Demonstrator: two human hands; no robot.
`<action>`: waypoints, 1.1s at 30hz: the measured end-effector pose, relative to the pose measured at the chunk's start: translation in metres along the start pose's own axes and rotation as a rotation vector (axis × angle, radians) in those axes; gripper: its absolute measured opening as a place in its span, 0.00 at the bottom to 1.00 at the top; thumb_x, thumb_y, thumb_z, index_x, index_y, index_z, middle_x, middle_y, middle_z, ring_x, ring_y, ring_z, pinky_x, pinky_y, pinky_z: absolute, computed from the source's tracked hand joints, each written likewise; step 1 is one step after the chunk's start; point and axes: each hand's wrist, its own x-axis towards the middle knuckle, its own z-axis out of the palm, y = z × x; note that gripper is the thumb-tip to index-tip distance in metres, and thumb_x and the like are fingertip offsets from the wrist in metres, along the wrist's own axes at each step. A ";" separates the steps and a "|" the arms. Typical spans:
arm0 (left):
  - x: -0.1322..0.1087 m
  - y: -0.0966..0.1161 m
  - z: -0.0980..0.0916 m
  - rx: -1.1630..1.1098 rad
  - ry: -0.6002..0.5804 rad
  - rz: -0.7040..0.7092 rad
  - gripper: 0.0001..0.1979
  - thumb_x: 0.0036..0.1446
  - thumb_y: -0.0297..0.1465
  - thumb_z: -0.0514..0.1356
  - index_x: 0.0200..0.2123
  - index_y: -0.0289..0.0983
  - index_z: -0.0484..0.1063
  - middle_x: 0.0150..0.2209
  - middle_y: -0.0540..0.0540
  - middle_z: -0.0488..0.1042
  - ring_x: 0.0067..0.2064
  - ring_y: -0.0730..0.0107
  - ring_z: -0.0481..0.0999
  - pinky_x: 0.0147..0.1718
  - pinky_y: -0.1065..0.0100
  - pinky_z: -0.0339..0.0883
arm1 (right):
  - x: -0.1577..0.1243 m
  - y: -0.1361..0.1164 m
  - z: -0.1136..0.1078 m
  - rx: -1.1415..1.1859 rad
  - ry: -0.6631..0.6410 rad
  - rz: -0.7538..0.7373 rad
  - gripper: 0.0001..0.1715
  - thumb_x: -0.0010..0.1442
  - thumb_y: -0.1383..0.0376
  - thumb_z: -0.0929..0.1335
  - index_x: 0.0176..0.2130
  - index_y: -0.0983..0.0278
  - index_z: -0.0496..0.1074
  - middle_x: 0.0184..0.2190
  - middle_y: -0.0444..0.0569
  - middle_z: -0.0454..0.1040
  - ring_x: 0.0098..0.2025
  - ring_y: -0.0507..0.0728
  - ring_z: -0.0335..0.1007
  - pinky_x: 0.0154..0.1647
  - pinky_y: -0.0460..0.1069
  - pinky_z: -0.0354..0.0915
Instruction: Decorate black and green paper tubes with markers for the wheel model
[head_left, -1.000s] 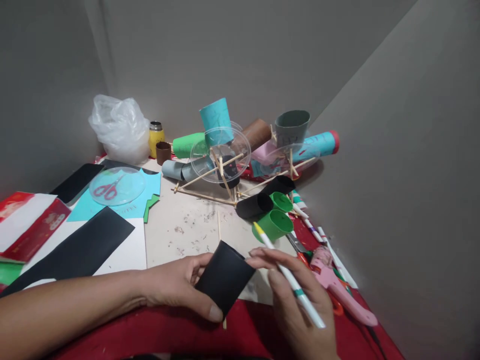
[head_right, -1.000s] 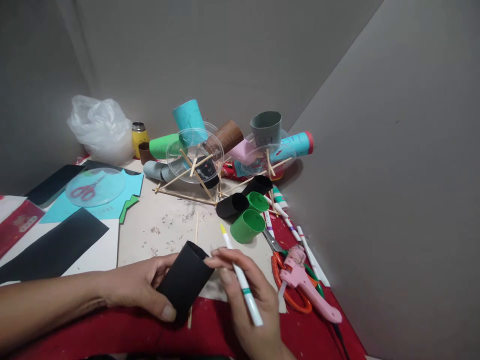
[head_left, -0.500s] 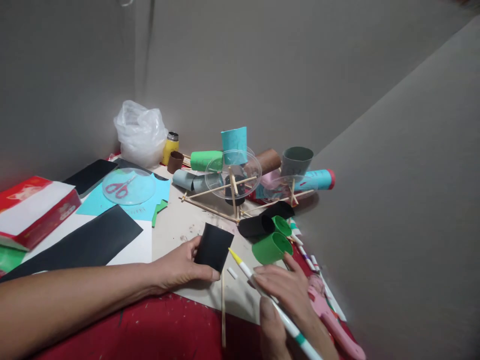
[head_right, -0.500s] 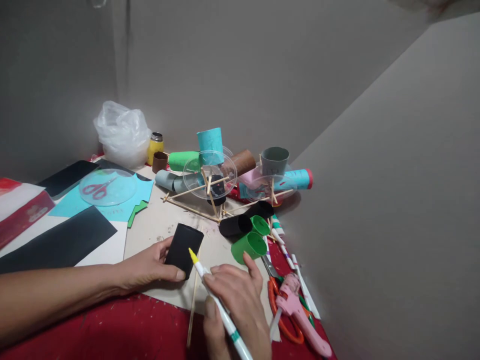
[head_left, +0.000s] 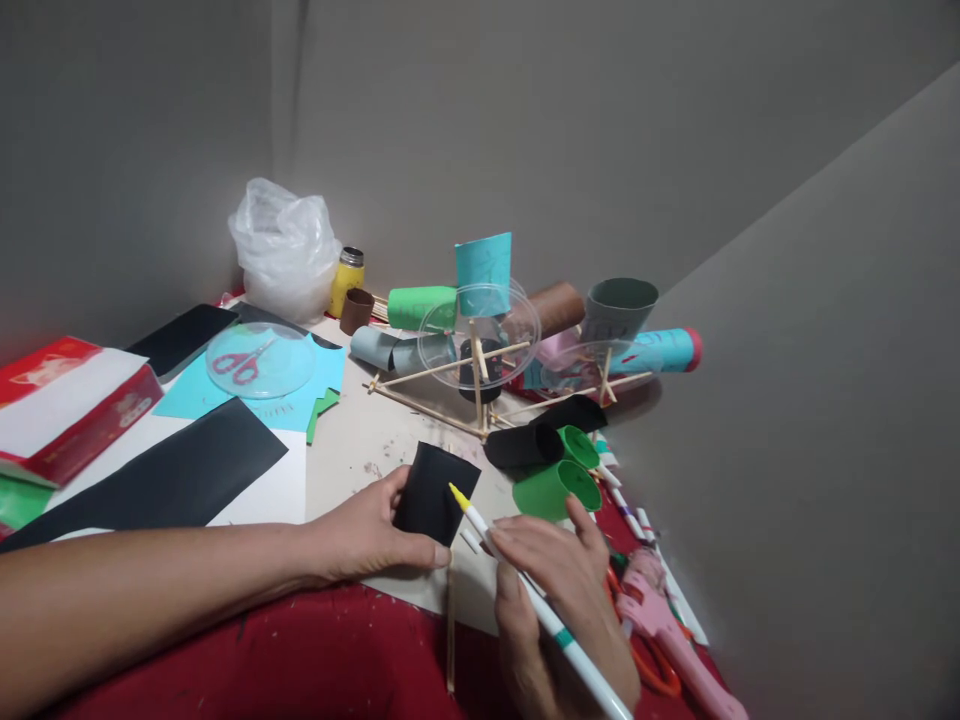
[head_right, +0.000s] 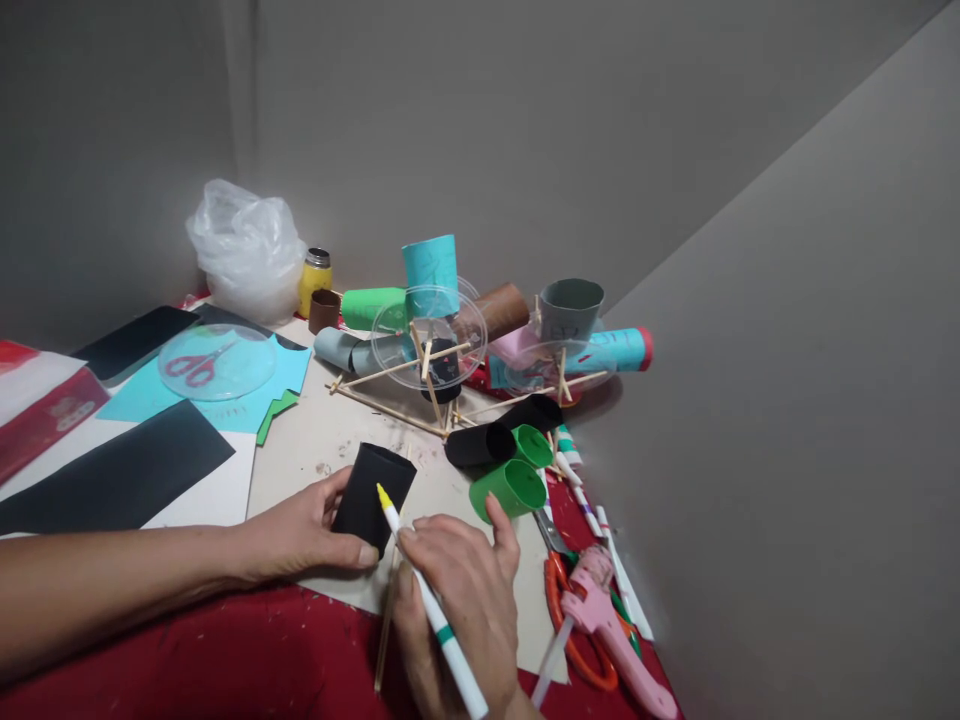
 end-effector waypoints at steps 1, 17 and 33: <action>0.000 0.000 0.000 0.002 -0.003 0.003 0.37 0.41 0.32 0.77 0.54 0.38 0.67 0.45 0.45 0.77 0.48 0.58 0.76 0.49 0.61 0.66 | 0.000 0.000 0.000 -0.005 -0.005 -0.004 0.18 0.61 0.74 0.66 0.49 0.59 0.72 0.37 0.47 0.80 0.41 0.60 0.79 0.68 0.70 0.51; 0.000 0.000 0.000 0.016 -0.012 -0.007 0.37 0.41 0.31 0.76 0.54 0.37 0.66 0.43 0.47 0.75 0.44 0.62 0.74 0.45 0.63 0.65 | -0.001 0.001 0.000 -0.018 -0.024 0.007 0.18 0.60 0.74 0.66 0.48 0.59 0.71 0.37 0.45 0.81 0.40 0.58 0.79 0.66 0.66 0.55; 0.001 -0.001 -0.002 0.057 -0.016 0.010 0.41 0.40 0.35 0.77 0.58 0.37 0.66 0.44 0.44 0.76 0.48 0.56 0.75 0.49 0.59 0.66 | -0.002 0.003 -0.002 0.026 -0.038 -0.006 0.20 0.60 0.75 0.67 0.50 0.61 0.71 0.39 0.48 0.80 0.43 0.59 0.78 0.66 0.66 0.55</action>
